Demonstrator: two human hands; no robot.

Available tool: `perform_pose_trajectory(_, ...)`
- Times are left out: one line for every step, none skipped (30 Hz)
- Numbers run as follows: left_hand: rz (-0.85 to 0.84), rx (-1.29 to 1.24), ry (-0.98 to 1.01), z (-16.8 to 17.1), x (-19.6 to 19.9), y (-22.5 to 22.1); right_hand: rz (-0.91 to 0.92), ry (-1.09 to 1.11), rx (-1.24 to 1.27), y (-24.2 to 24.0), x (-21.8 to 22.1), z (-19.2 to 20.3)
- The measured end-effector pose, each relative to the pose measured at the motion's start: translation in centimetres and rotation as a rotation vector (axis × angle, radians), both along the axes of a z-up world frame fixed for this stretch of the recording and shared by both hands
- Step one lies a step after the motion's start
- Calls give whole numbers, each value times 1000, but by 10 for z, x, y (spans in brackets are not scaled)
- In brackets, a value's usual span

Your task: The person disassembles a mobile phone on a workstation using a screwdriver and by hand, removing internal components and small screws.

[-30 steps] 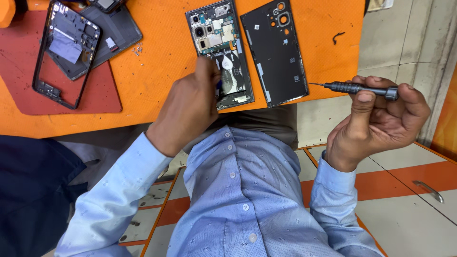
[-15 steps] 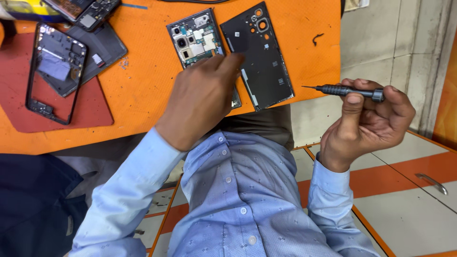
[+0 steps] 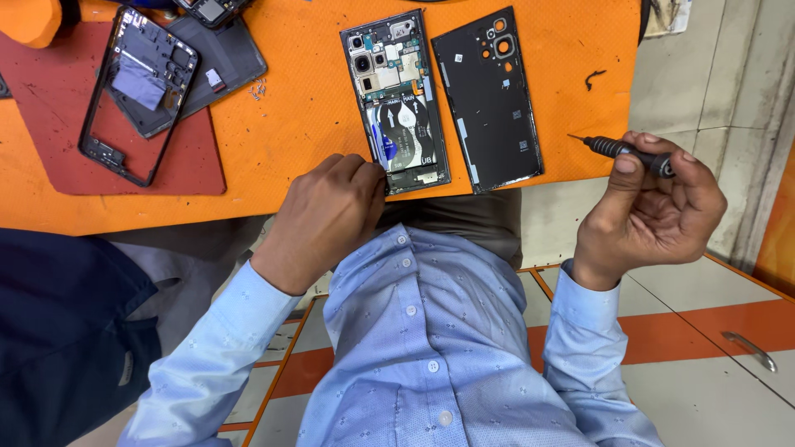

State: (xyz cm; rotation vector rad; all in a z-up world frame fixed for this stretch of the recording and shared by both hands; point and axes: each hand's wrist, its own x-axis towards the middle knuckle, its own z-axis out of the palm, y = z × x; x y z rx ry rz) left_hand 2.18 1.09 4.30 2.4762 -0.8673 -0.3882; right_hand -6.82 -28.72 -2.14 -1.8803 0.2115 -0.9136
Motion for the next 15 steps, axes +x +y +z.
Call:
perform_pose_trajectory(-18,31,3,-1,1,-1,-2,0,-3,0,0,0)
perform_pose_trajectory(-19,29,3,-2,1,-2,-2,-5,0,0,0,0)
perform_pose_trajectory(-52,57,-24,-2,2,-4,-1,-8,2,1,0,0)
perform_pose_trajectory(-85,86,-51,-2,4,-6,-1,-11,4,1,0,0)
perform_pose_trajectory(-86,86,-52,-1,5,-7,-6,-6,8,2,0,0)
perform_pose_trajectory(-140,149,-96,0,7,-9,-12,-1,12,3,0,0)
perform_pose_trajectory(-195,211,-139,0,8,-10,-12,-1,11,3,0,0)
perform_pose_trajectory(-196,210,-139,1,9,-12,-7,-2,10,3,1,0)
perform_pose_trajectory(-237,266,-156,1,10,-14,-2,-3,8,3,1,0)
perform_pose_trajectory(-279,322,-173,1,10,-16,-2,-3,7,4,0,0)
perform_pose_trajectory(-279,323,-173,1,11,-17,-4,-1,10,4,0,0)
perform_pose_trajectory(-321,372,-173,1,12,-18,-5,1,11,4,0,-1)
perform_pose_trajectory(-364,423,-175,0,14,-18,-7,1,14,5,1,-1)
perform_pose_trajectory(-364,425,-176,-1,15,-18,-3,-7,18,5,1,-2)
perform_pose_trajectory(-343,386,-158,-2,15,-18,2,-14,22,5,2,-2)
